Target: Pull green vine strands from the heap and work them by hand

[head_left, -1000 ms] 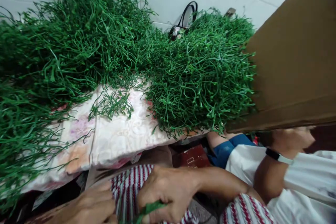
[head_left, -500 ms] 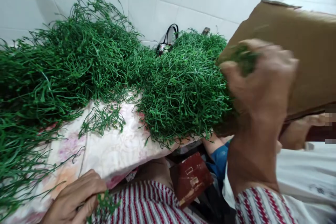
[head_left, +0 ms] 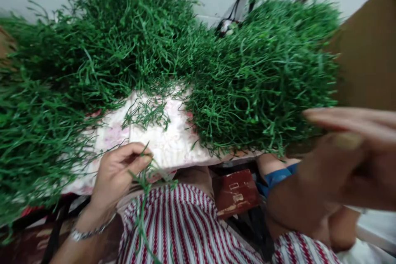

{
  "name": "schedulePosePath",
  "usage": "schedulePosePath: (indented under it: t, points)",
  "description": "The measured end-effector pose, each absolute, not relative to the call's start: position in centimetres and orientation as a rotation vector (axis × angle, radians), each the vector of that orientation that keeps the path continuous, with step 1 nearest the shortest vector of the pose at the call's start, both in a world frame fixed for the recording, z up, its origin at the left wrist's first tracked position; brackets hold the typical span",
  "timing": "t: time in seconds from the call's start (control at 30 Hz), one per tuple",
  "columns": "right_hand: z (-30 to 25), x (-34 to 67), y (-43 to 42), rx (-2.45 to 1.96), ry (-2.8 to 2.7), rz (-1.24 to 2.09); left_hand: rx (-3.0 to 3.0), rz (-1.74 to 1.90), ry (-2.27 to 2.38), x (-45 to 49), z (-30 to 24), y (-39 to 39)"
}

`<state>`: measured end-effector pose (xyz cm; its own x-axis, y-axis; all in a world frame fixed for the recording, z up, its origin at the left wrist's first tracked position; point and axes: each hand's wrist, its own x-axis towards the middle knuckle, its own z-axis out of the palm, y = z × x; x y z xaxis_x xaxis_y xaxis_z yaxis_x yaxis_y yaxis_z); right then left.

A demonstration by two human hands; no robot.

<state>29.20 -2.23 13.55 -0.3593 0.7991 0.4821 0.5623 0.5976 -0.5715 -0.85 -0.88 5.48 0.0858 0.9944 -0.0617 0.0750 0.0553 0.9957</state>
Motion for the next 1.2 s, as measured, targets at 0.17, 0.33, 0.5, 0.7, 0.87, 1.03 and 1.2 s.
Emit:
schedulePosePath:
  t: [0.17, 0.33, 0.5, 0.7, 0.87, 1.03, 1.2]
  points:
    - [8.8, 21.8, -0.6, -0.943, -2.099, 0.507, 1.189, 1.173, 1.143, 1.1, 5.3, 0.0]
    - [5.4, 18.0, -0.2, -0.894, -2.106, 0.731, 1.3, 1.233, 1.182, 1.5, 4.6, -0.6]
    - [4.1, 17.5, -1.0, -1.017, -2.076, 0.72, 1.234, 1.231, 1.239, 1.4, 3.8, -0.7]
    - [3.6, 17.2, -0.5, -1.004, -2.055, 0.778, 1.261, 1.206, 1.245, 1.3, 3.2, -0.5]
    - [3.0, 16.9, -0.5, -1.021, -2.052, 0.89, 1.463, 1.201, 1.249, 1.3, 2.8, -1.2]
    - [2.2, 16.4, -0.8, -0.981, -1.848, 1.03, 1.288, 1.252, 1.302, 1.8, 2.2, -1.6]
    - [1.4, 16.4, -0.8, -0.99, -1.934, 0.843, 1.16, 1.259, 1.259, 2.1, 2.0, -1.7]
